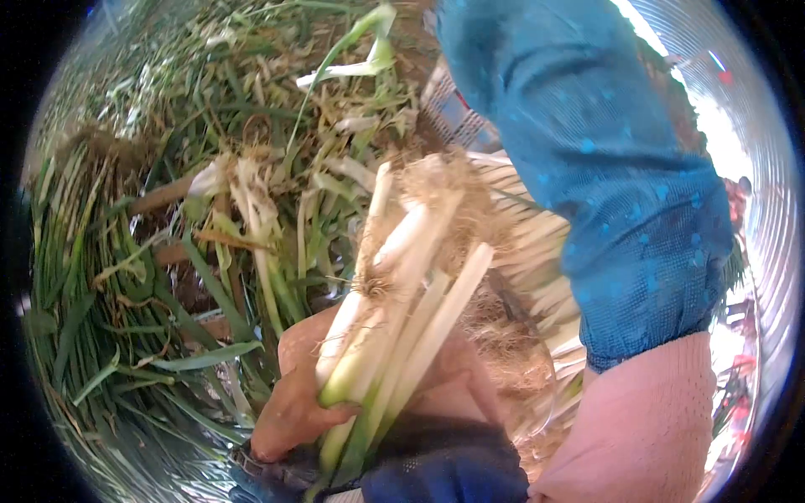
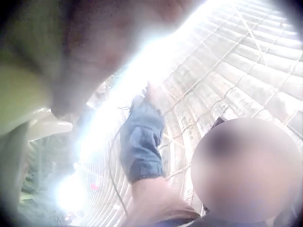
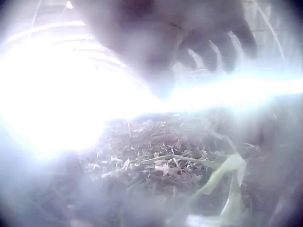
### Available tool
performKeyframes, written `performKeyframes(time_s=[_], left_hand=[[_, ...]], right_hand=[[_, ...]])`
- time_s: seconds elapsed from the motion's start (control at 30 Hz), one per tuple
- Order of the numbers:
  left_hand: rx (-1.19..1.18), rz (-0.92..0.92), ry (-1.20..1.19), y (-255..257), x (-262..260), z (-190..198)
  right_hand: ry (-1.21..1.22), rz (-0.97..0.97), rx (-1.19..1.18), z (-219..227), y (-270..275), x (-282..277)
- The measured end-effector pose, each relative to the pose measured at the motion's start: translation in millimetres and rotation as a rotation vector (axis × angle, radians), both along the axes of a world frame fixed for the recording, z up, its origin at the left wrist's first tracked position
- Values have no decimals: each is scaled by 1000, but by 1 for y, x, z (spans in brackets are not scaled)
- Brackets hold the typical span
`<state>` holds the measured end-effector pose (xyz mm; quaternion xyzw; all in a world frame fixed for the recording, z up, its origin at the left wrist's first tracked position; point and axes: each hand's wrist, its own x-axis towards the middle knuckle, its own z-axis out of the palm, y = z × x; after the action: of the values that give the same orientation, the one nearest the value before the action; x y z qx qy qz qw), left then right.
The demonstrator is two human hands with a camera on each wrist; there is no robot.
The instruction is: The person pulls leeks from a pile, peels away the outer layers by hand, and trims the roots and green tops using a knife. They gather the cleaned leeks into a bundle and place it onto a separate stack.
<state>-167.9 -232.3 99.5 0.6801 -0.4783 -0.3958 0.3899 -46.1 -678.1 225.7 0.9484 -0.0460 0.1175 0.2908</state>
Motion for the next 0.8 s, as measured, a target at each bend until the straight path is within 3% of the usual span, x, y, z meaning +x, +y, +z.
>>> performKeyframes(time_s=[0.03, 0.13, 0.2, 0.27, 0.37, 0.47, 0.5, 0.63, 0.77, 0.8], left_hand=[[-15, -12, -2, 1, -2, -2], [-161, -25, -74, -1, -6, -2], [-123, -13, 44, 0, -10, -1], [-61, 18, 201, -1, -16, 5], [-94, -15, -10, -1, -24, 4], [-94, -28, -113, -3, -36, 5], [-92, -36, -134, -4, -39, 7], [-44, -29, -134, -10, -51, 8], [-1, -21, -79, -8, -51, -1], [16, -6, -36, -10, -48, 3]], right_hand=[[13, -298, 446, 20, 20, -20], [272, -310, 732, -32, -6, -67], [234, -122, 991, -40, 57, -129], [84, 49, 1047, -69, 97, -172], [438, -367, 735, -60, 117, -202], [470, -344, 1113, -80, 93, -216], [369, -190, 858, -106, 95, -214], [227, -237, 724, -119, 91, -210], [-184, 63, 311, -139, 14, -193], [-151, -135, 262, -118, 5, -194]])
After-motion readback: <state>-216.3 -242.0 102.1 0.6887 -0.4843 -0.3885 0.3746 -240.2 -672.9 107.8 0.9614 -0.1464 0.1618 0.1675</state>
